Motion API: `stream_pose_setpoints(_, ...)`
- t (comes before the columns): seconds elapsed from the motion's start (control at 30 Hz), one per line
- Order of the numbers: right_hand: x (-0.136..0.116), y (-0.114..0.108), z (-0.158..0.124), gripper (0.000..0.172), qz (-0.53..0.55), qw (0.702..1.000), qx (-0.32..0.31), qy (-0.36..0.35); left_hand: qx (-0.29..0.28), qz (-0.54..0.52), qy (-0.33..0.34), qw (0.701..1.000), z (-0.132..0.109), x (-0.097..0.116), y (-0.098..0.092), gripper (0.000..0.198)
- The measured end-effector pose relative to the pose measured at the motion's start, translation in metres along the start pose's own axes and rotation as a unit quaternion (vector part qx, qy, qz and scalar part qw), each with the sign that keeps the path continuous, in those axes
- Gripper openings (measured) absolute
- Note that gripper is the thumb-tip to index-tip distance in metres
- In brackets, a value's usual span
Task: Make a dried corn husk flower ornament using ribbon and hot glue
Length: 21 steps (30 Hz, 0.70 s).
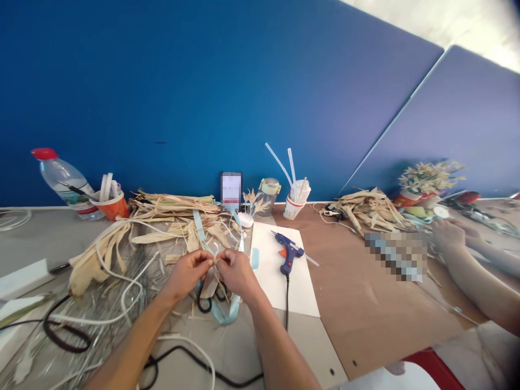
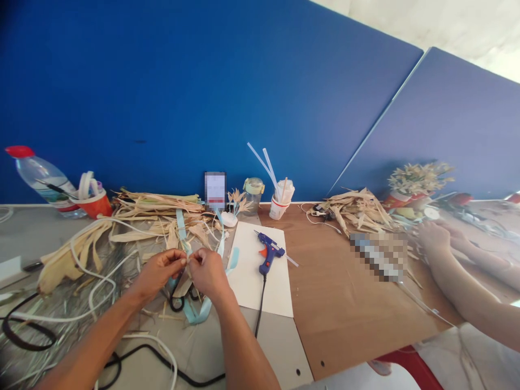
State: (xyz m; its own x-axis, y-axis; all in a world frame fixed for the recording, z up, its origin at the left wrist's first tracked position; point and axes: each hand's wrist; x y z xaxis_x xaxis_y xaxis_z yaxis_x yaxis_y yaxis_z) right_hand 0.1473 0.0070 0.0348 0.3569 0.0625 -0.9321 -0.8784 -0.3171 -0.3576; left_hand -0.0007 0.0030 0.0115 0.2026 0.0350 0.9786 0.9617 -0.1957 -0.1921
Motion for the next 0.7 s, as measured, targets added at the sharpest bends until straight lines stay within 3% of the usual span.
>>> stream_pose_setpoints(0.3, 0.0, 0.009, -0.001, 0.016, -0.119, 0.99, 0.074, 0.011, 0.073, 0.128, 0.08, 0.986, -0.002, -0.005, 0.006, 0.013)
stream_pose_setpoints(0.7, 0.011, 0.024, 0.003, 0.015, -0.118, 0.99, 0.079, -0.012, 0.076, 0.188, 0.063, 0.977, -0.005, -0.004, 0.006, 0.008)
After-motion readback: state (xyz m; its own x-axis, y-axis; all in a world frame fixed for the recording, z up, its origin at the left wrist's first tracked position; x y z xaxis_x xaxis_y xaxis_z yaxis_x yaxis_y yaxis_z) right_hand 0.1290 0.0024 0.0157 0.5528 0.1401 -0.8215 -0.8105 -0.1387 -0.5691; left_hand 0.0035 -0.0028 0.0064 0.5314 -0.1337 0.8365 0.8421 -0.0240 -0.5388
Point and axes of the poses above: each hand's wrist, its own z-axis towards the middle knuckle, its own y-axis out of the palm, x = y × z, and after that the axes turned 7 degrees about -x, right-handed
